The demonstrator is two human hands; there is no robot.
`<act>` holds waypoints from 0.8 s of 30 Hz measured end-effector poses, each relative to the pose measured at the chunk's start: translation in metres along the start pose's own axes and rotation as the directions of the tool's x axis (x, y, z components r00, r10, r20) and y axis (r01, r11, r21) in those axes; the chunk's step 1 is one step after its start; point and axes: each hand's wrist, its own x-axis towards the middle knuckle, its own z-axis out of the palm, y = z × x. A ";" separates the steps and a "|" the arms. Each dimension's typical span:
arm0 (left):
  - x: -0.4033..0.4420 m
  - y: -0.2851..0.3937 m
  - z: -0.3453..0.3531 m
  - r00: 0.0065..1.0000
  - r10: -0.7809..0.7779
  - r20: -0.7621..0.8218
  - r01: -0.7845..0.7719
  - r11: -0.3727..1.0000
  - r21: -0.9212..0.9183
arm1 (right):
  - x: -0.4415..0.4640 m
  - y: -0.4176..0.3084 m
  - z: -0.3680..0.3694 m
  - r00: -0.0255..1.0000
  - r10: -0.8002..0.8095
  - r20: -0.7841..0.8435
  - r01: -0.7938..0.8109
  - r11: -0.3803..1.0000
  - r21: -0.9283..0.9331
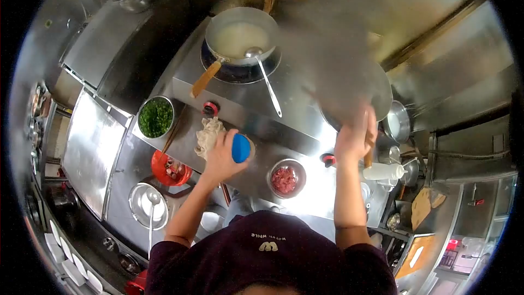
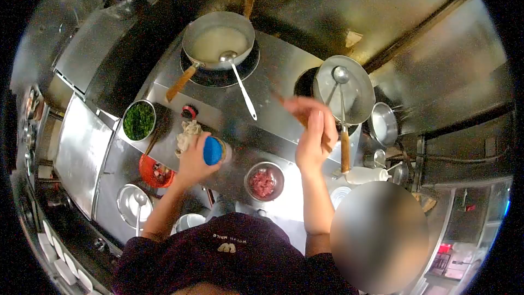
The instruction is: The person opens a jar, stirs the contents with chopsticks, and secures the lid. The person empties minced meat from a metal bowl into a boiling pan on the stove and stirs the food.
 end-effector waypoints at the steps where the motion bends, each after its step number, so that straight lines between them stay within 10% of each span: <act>1: -0.005 0.009 -0.010 0.999 -0.009 -0.041 0.009 1.000 -0.004 | -0.014 -0.005 -0.013 0.999 0.036 0.013 -0.037 0.996 0.078; 3: -0.021 0.027 -0.032 0.993 -0.027 -0.115 0.026 1.000 -0.011 | -0.043 -0.001 -0.048 0.970 0.173 0.171 -0.214 0.941 0.262; 6: -0.052 0.065 -0.058 0.964 0.040 -0.263 -0.090 0.979 -0.183 | -0.075 -0.004 -0.072 0.793 0.458 0.402 -0.439 0.887 -0.144; 9: -0.088 0.126 -0.058 0.968 -0.098 -0.230 -0.091 0.717 -0.691 | -0.120 0.019 -0.095 0.788 0.235 0.569 -0.319 0.946 0.051; 12: -0.118 0.170 -0.031 0.974 -0.047 -0.223 -0.147 0.618 -0.772 | -0.146 0.000 -0.142 0.641 0.310 0.702 -0.605 0.767 0.213; 17: -0.151 0.216 0.016 0.969 0.234 -0.084 -0.239 0.785 -0.572 | -0.180 -0.042 -0.224 0.730 0.341 0.592 -0.623 0.689 0.371; 20: -0.155 0.240 0.047 0.993 0.110 0.032 -0.033 0.538 -0.843 | -0.219 -0.048 -0.257 0.855 0.272 0.441 -0.455 0.802 0.387; 24: -0.162 0.306 0.080 0.895 0.443 0.055 -0.302 0.692 -0.656 | -0.274 -0.077 -0.302 0.858 0.434 0.276 -0.514 0.692 0.508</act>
